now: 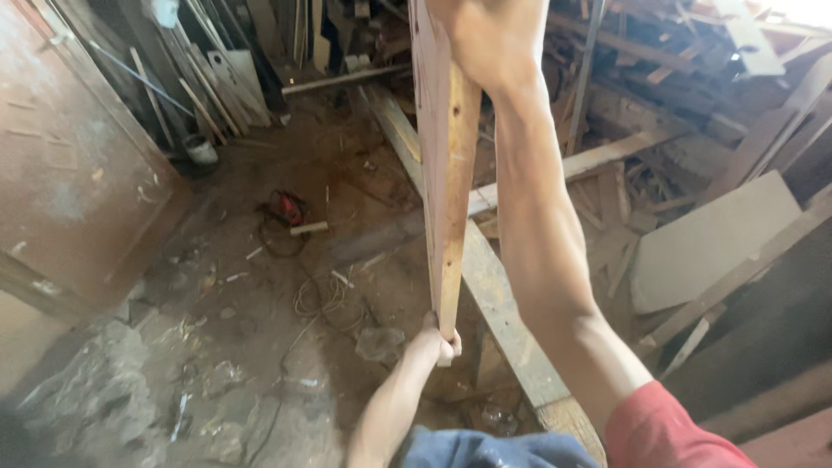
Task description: The person uses an orbital sander to smooth the surface of a wooden door panel resting on a workbench. They move the sander across the flat surfaces and edges, then flip the door to work on the other side.
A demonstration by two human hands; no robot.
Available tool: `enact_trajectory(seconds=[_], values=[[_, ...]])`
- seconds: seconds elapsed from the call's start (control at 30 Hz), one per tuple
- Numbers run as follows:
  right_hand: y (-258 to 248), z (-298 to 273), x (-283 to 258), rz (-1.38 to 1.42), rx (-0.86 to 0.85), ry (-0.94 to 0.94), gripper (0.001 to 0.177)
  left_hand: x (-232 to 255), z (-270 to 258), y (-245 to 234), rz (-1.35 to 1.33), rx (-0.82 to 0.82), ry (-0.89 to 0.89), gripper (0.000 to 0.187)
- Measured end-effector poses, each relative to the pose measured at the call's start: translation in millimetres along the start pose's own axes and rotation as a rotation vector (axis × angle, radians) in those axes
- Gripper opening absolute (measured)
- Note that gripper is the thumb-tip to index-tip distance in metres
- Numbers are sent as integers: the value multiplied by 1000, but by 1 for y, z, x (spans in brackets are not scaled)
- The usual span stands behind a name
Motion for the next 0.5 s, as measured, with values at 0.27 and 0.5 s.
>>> enact_trajectory(seconds=[0.27,0.5], values=[[-29,-8,-47,319,62,-130,51,-8,15,11,-34,13,-42,57],[-53,-41,-52,303,60,-157,54,-27,31,5,11,-28,-8,57]])
Point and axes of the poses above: each hand's wrist, its own z-axis towards the middle knuckle, its own y-axis out of the palm, x = y × z, the point moved 10 cm from there along z, towards the middle knuckle
